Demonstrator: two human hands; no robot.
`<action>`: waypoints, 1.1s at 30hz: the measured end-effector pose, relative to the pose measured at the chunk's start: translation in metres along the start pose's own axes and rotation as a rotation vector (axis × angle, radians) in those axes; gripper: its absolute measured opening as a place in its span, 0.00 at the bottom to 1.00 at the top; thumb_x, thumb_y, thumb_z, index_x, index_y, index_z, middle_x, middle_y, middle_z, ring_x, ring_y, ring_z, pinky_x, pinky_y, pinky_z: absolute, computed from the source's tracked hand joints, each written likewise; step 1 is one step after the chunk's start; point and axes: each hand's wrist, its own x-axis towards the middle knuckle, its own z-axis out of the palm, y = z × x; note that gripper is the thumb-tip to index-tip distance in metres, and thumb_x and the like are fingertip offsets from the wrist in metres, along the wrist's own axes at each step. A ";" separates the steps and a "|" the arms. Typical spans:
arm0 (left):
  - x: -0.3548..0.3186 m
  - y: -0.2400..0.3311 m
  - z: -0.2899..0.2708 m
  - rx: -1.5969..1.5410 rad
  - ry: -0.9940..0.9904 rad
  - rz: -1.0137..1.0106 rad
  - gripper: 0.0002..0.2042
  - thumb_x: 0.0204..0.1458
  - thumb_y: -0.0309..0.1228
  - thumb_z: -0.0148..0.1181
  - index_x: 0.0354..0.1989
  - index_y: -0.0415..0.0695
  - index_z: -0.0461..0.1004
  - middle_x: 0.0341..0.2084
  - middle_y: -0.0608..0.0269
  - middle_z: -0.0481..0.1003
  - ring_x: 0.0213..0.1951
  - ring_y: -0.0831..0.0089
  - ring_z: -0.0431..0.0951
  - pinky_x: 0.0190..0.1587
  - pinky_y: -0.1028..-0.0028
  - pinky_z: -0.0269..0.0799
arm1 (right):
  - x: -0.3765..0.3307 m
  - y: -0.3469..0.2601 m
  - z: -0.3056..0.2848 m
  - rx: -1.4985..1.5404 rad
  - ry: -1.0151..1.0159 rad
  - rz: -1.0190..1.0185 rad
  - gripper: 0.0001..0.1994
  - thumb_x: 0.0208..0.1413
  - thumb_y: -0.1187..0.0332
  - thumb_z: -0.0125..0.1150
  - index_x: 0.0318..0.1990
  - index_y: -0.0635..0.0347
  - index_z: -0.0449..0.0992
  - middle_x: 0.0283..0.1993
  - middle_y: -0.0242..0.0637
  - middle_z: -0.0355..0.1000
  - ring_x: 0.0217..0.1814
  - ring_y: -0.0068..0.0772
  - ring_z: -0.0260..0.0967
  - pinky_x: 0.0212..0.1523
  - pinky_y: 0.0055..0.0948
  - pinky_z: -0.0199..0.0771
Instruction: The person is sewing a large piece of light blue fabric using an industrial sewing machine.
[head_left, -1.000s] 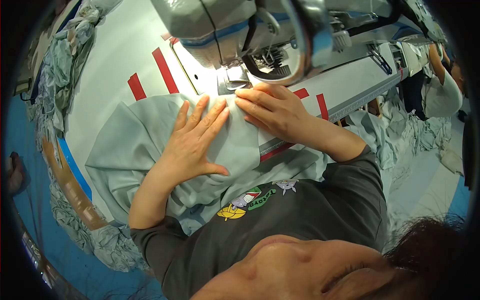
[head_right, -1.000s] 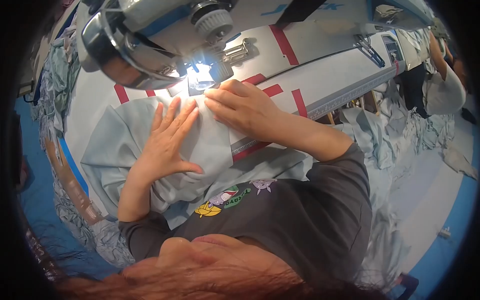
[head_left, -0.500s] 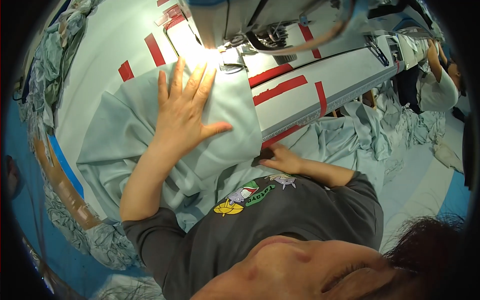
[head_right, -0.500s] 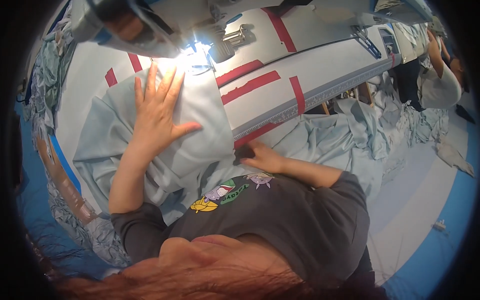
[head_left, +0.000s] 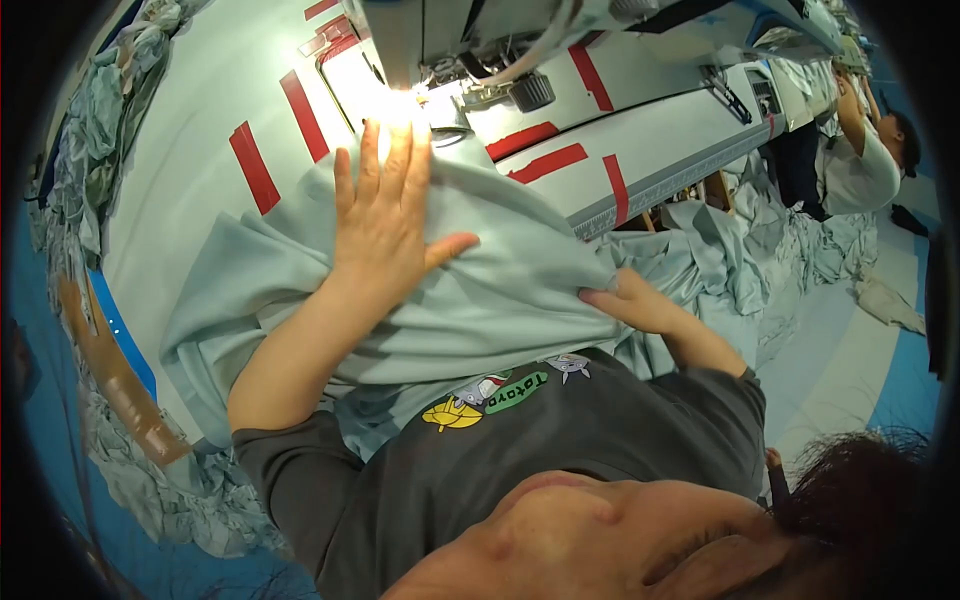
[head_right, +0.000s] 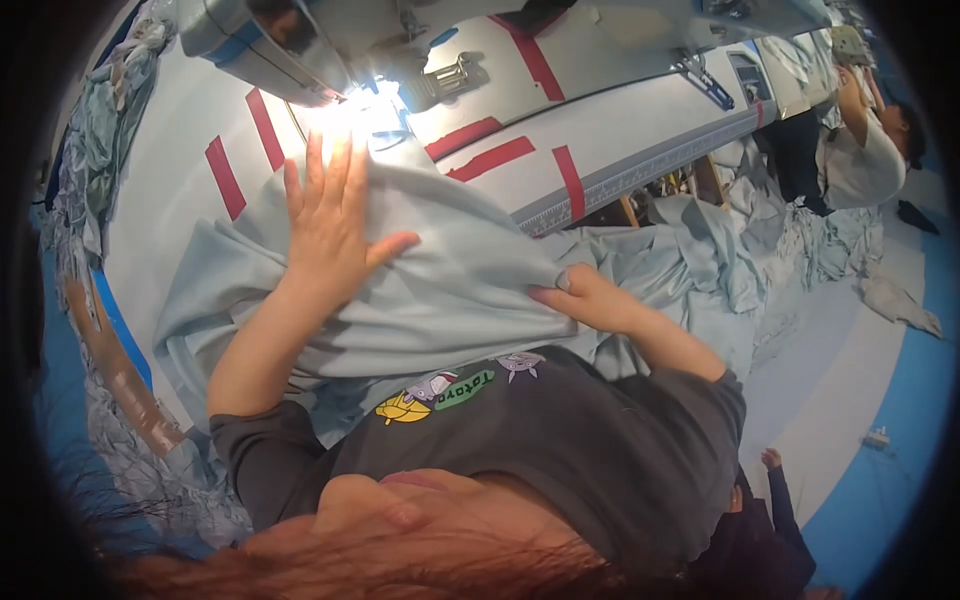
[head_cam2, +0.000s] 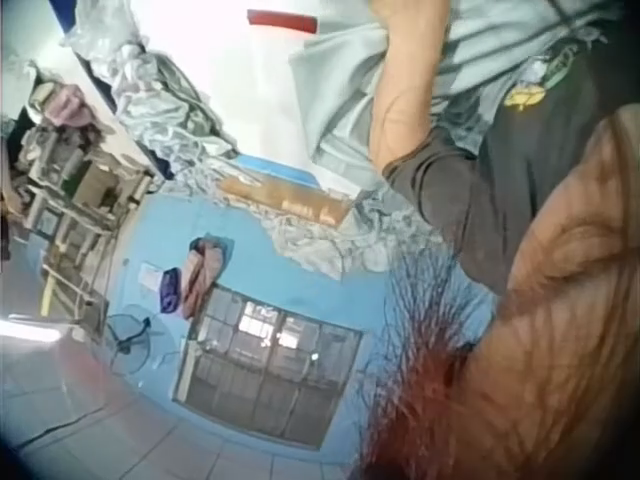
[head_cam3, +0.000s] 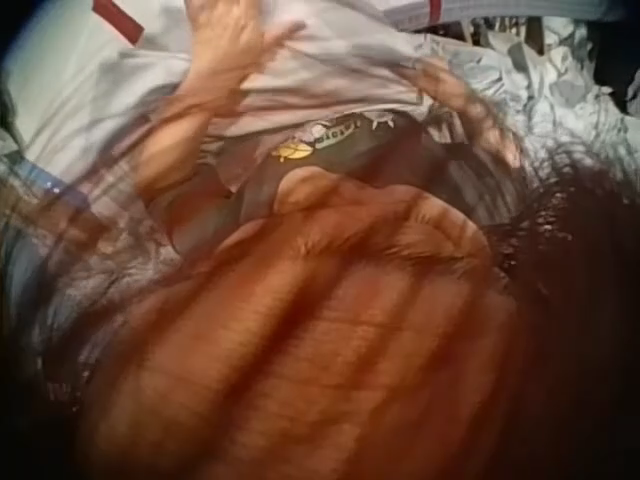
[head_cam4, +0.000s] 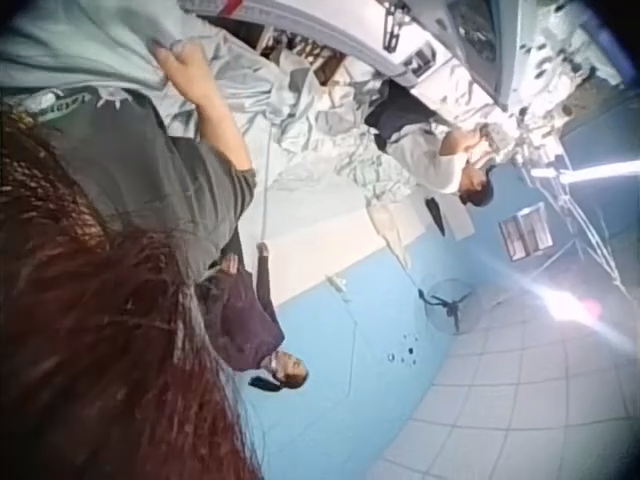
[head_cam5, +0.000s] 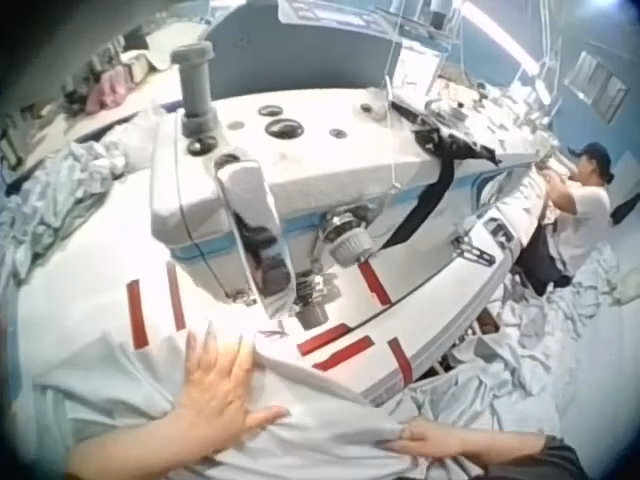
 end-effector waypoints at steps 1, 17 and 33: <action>-0.003 0.001 0.000 0.018 0.031 0.061 0.50 0.37 0.62 0.60 0.65 0.42 0.53 0.65 0.55 0.52 0.69 0.52 0.39 0.67 0.51 0.22 | -0.007 0.006 -0.009 0.119 -0.137 0.255 0.19 0.55 0.65 0.58 0.49 0.69 0.70 0.41 0.35 0.73 0.45 0.20 0.66 0.44 0.25 0.68; 0.002 -0.002 -0.009 0.000 0.064 0.063 0.45 0.31 0.62 0.63 0.61 0.55 0.64 0.59 0.46 0.60 0.65 0.48 0.51 0.66 0.51 0.32 | 0.034 -0.039 0.012 -0.078 0.243 -0.094 0.10 0.49 0.69 0.64 0.31 0.65 0.69 0.23 0.29 0.63 0.25 0.15 0.58 0.26 0.20 0.62; 0.029 -0.009 -0.012 -0.333 0.435 0.290 0.16 0.43 0.25 0.61 0.43 0.46 0.74 0.48 0.59 0.68 0.43 0.61 0.74 0.40 0.68 0.71 | 0.062 -0.063 0.037 -0.686 0.400 -0.537 0.12 0.34 0.79 0.60 0.30 0.56 0.70 0.25 0.33 0.63 0.22 0.36 0.65 0.22 0.31 0.65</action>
